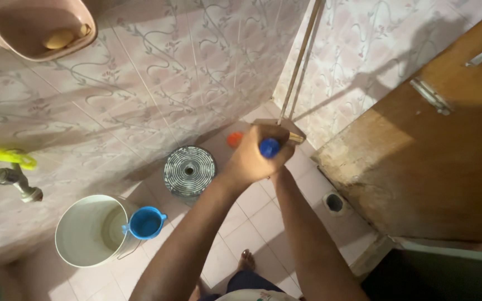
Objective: The person cleans a squat toilet by mopping the tiled floor and toilet surfaces, and then rinsing the area by pouring water from a bucket using a mug.
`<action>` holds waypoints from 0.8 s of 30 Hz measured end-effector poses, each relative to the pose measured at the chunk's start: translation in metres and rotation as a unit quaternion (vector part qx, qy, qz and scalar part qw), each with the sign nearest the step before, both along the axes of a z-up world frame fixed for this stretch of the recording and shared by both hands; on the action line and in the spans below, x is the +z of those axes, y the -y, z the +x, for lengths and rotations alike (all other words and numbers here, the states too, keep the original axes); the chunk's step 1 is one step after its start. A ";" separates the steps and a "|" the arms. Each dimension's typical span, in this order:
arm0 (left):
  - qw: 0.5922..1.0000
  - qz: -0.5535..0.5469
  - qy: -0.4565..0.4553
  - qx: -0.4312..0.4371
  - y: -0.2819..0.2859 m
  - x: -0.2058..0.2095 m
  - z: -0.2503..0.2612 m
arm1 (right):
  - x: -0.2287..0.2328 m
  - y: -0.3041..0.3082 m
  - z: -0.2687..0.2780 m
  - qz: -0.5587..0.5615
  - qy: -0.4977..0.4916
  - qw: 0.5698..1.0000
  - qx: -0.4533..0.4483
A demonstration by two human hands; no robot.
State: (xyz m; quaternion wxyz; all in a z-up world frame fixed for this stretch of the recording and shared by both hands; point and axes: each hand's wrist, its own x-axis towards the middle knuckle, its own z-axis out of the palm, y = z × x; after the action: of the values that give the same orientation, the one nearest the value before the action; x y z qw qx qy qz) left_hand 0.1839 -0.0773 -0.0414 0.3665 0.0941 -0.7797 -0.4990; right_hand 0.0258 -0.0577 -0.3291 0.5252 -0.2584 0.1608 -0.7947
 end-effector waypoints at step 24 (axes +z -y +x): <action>0.978 0.196 0.070 0.032 0.015 0.058 -0.060 | 0.033 -0.023 0.011 0.363 -0.415 0.813 -0.185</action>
State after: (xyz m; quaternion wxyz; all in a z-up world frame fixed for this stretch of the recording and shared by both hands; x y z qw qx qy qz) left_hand 0.1239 -0.0926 0.0166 0.3018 0.2236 -0.6871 -0.6219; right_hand 0.0367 -0.0344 -0.2956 0.3071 -0.3201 0.6850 -0.5779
